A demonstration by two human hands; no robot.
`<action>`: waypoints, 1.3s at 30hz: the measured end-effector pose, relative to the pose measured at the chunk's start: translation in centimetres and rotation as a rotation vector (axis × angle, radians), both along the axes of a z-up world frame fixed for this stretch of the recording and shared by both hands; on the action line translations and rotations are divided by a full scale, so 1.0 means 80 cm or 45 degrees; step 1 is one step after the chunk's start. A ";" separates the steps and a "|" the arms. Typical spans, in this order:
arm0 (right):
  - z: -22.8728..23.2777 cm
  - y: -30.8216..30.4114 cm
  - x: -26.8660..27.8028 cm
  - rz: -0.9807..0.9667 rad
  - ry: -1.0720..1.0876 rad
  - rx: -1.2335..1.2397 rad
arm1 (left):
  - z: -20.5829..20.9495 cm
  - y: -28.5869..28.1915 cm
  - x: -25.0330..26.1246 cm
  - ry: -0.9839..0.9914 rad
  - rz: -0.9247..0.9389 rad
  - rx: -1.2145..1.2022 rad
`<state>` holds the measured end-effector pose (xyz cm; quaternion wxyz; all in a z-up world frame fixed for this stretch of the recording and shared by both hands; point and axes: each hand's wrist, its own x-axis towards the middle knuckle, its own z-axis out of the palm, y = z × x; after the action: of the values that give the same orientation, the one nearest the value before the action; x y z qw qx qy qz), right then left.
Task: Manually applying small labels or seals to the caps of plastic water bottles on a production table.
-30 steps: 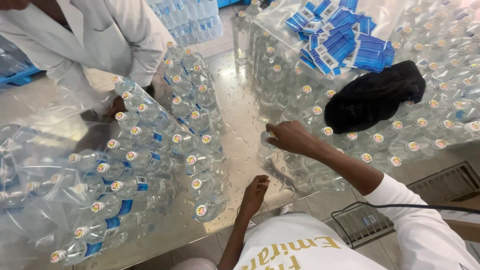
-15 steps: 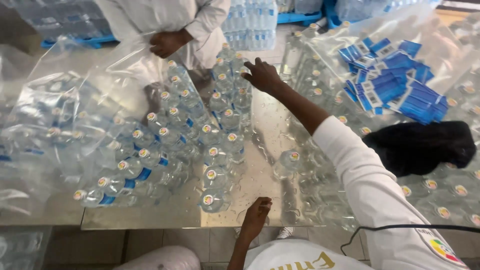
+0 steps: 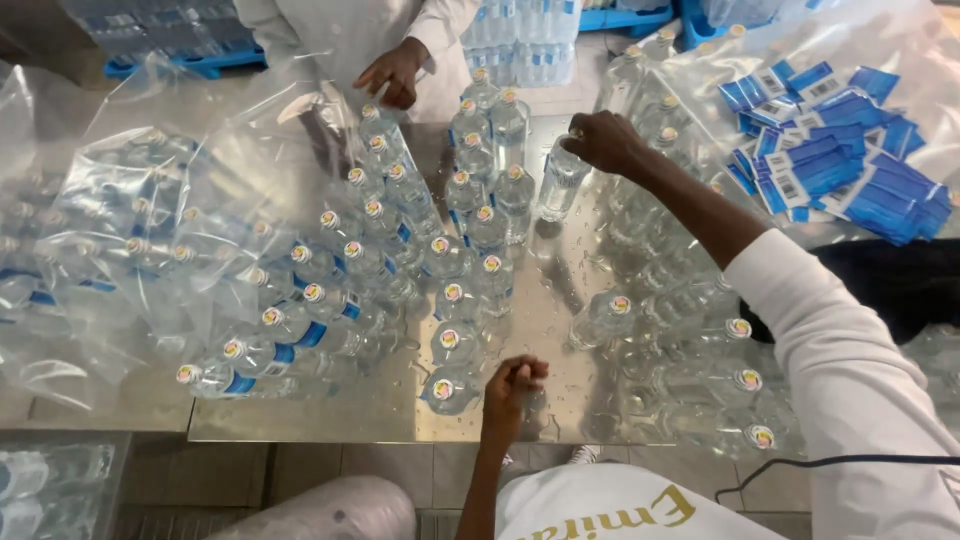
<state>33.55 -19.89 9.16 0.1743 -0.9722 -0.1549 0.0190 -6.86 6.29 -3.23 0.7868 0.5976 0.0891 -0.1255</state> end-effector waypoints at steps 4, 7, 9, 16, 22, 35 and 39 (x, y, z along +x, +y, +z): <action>0.086 -0.023 -0.061 0.074 -0.154 -0.037 | 0.109 -0.020 0.079 -0.413 0.042 0.001; 0.172 -0.025 -0.114 0.132 -0.161 -0.029 | 0.156 -0.039 0.144 -0.658 0.057 0.217; 0.213 -0.026 -0.143 0.176 -0.124 0.026 | 0.183 -0.049 0.185 -0.790 0.035 0.373; 0.264 -0.001 -0.200 0.360 -0.067 0.301 | 0.237 -0.057 0.230 -0.739 -0.282 0.232; 0.253 0.033 -0.216 0.324 -0.047 0.355 | 0.222 -0.048 0.205 -0.705 -0.172 0.347; 0.219 0.057 -0.199 0.297 0.101 0.535 | 0.247 -0.041 0.173 -0.527 -0.073 0.135; 0.208 0.050 -0.200 0.227 0.152 0.535 | 0.185 -0.034 0.201 -0.552 -0.185 0.171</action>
<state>17.54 -15.88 25.80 0.3795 -0.8942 -0.2302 0.0590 9.25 3.58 11.56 0.7351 0.6664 -0.1168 -0.0443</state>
